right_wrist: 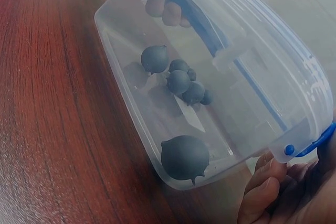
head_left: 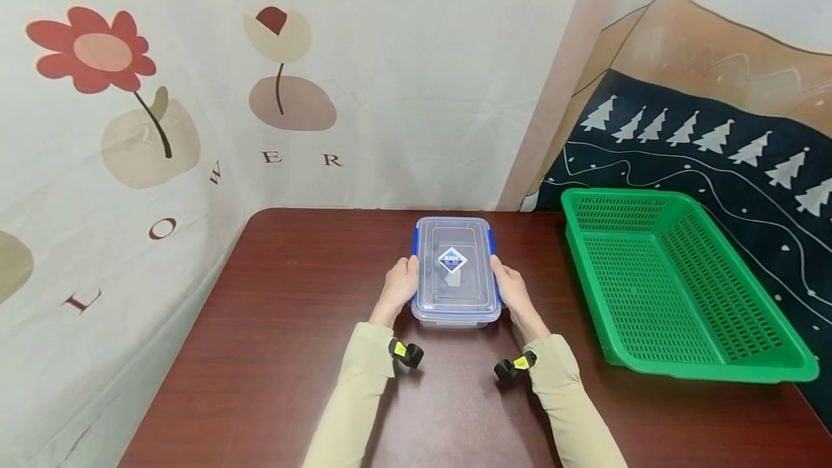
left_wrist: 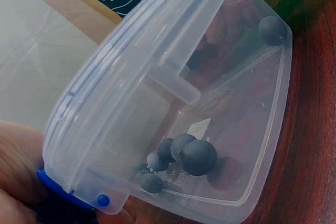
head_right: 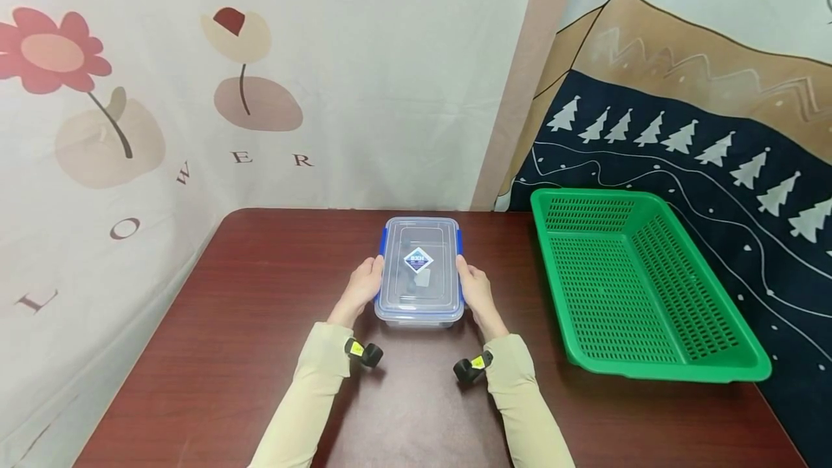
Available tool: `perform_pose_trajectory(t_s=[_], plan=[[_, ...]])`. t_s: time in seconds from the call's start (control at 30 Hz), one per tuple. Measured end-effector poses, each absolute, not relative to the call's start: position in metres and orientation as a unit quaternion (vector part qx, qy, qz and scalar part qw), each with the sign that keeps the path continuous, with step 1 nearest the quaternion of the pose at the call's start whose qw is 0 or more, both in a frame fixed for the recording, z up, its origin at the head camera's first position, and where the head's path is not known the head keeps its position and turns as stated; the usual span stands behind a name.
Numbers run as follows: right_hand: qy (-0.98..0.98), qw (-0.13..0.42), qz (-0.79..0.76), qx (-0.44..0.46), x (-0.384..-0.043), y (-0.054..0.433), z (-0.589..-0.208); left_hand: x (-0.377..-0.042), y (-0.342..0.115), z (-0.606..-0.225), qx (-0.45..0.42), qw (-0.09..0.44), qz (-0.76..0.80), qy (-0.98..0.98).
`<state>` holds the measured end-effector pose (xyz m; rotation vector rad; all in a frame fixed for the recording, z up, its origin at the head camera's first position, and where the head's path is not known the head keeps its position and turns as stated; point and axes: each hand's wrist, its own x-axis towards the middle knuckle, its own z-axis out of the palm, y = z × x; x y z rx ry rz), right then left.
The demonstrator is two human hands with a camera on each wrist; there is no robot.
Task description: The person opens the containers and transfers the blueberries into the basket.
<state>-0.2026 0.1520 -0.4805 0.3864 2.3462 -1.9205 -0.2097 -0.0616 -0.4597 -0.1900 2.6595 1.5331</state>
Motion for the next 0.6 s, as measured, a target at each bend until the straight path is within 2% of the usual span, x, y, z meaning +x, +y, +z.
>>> perform_pose_trajectory(t_s=[0.6], plan=[[0.774, 0.045, -0.619, 0.124, -0.2039, 0.1514, -0.4816, -0.2127, -0.0591, -0.4575, -0.041, 0.016, 0.433, 0.9]])
